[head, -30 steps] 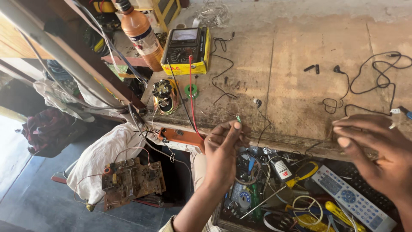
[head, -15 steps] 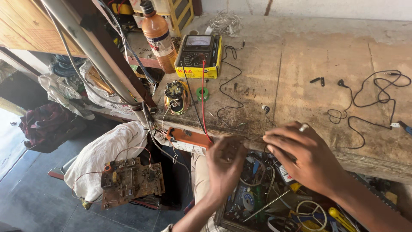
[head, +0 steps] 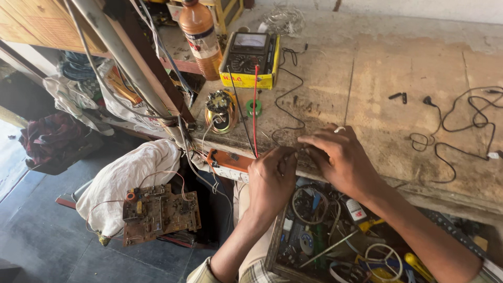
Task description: The person uses a multimeter to test electrical continuity on small wires and components on a workbench. They manipulate the probes and wires, checking connections on a small circuit board and a pair of earphones. The person also uses a soldering iron to work on the wires.
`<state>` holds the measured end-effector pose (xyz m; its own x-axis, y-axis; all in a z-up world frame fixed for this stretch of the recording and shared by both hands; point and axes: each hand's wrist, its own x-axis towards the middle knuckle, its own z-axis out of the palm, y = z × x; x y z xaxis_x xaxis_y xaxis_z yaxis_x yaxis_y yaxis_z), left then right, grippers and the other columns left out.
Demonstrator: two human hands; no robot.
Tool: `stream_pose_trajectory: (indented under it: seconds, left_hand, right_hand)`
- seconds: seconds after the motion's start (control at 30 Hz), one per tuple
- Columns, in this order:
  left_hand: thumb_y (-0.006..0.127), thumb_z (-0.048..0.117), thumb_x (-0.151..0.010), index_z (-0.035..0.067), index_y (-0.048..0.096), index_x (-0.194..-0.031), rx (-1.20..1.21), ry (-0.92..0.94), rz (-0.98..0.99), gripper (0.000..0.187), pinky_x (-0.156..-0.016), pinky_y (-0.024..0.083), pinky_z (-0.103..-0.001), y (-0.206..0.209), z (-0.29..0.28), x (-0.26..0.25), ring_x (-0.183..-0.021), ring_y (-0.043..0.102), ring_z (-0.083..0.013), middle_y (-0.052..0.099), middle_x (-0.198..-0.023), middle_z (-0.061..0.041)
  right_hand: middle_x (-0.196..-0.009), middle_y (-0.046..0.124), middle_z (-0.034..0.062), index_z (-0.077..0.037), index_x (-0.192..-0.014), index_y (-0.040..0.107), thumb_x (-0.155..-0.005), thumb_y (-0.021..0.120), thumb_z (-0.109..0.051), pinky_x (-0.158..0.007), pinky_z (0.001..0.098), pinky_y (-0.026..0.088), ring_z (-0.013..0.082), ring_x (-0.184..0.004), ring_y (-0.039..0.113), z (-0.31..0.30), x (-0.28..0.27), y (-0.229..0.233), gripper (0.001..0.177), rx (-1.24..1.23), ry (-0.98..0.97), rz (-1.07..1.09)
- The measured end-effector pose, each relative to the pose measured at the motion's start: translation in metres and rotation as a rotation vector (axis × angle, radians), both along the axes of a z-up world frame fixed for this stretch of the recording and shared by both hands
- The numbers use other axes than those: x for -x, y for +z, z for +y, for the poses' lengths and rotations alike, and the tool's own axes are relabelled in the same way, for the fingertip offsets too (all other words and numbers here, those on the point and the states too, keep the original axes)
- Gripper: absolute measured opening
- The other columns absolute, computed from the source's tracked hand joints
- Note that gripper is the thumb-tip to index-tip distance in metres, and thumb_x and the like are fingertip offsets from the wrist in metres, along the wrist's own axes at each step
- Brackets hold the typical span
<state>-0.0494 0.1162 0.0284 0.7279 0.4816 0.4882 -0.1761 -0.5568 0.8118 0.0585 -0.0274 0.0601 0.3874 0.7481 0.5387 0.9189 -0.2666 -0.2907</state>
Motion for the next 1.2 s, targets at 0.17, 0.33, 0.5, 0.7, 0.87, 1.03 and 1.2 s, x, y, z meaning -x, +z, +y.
stream_pose_trajectory:
  seconds: [0.17, 0.33, 0.5, 0.7, 0.87, 1.03, 1.2]
  left_hand:
    - [0.07, 0.011, -0.093, 0.006, 0.074, -0.1, -0.034, -0.074, 0.018, 0.009, -0.058, 0.052, -0.037, 0.005, 0.006, 0.005, -0.064, 0.069, -0.0259, 0.071, -0.079, -0.013]
    - [0.073, 0.014, -0.09, 0.007, 0.071, -0.1, -0.053, -0.221, 0.117, 0.012, -0.058, 0.052, -0.036, 0.008, 0.012, 0.014, -0.062, 0.068, -0.0235, 0.068, -0.074, -0.01]
    - [0.074, 0.015, -0.087, 0.011, 0.073, -0.102, -0.06, -0.274, 0.168, 0.015, -0.056, 0.051, -0.036, 0.01, 0.013, 0.018, -0.06, 0.067, -0.0219, 0.063, -0.068, -0.008]
    - [0.076, 0.011, -0.089, 0.007, 0.072, -0.109, -0.026, -0.24, 0.058, 0.021, -0.053, 0.051, -0.032, -0.001, 0.018, 0.023, -0.06, 0.062, -0.0154, 0.067, -0.08, -0.005]
    - [0.075, 0.003, -0.095, 0.001, 0.064, -0.101, 0.255, 0.036, -0.095, 0.012, -0.061, 0.054, -0.03, -0.055, 0.028, 0.043, -0.069, 0.061, -0.0121, 0.066, -0.082, -0.006]
    - [0.064, -0.003, -0.088, 0.0, 0.066, -0.106, 0.316, 0.056, 0.047, 0.019, -0.083, 0.062, -0.034, -0.11, 0.02, 0.067, -0.097, 0.074, -0.0194, 0.073, -0.102, -0.012]
    - [0.068, 0.007, -0.088, 0.0, 0.056, -0.132, 0.446, -0.051, 0.381, 0.046, -0.1, 0.051, -0.046, -0.172, 0.013, 0.056, -0.127, 0.058, -0.0343, 0.061, -0.131, -0.019]
  right_hand:
    - [-0.094, 0.076, 0.0058, -0.006, -0.107, 0.075, -0.081, 0.075, -0.003, -0.083, 0.0421, 0.047, 0.0233, -0.083, 0.069, -0.006, 0.002, 0.006, 0.027, 0.09, -0.006, 0.085]
    - [-0.097, 0.076, 0.007, -0.004, -0.105, 0.075, -0.08, 0.075, -0.004, -0.081, 0.0412, 0.052, 0.0252, -0.083, 0.068, -0.017, 0.006, 0.006, 0.025, 0.153, -0.03, 0.174]
    - [-0.103, 0.077, 0.009, -0.005, -0.106, 0.077, -0.074, 0.079, -0.009, -0.086, 0.0446, 0.052, 0.0317, -0.094, 0.068, -0.023, 0.006, 0.004, 0.031, 0.165, -0.011, 0.082]
    - [-0.104, 0.078, 0.0074, -0.007, -0.101, 0.078, -0.078, 0.08, -0.013, -0.095, 0.0451, 0.047, 0.0267, -0.102, 0.069, -0.022, -0.003, -0.008, 0.024, 0.212, -0.009, 0.01]
    - [-0.102, 0.078, 0.0038, -0.013, -0.097, 0.078, -0.08, 0.076, -0.015, -0.101, 0.0441, 0.047, 0.019, -0.101, 0.07, -0.027, -0.014, -0.012, 0.017, 0.157, 0.105, -0.032]
    - [-0.099, 0.078, 0.0063, -0.011, -0.097, 0.079, -0.085, 0.076, -0.015, -0.093, 0.0403, 0.05, 0.0159, -0.09, 0.069, -0.011, -0.033, 0.017, 0.013, 0.141, 0.071, -0.034]
    - [-0.103, 0.077, 0.0071, -0.009, -0.102, 0.076, -0.092, 0.073, -0.014, -0.094, 0.0388, 0.056, 0.0159, -0.096, 0.07, 0.011, -0.026, 0.065, 0.012, 0.055, 0.115, -0.025]
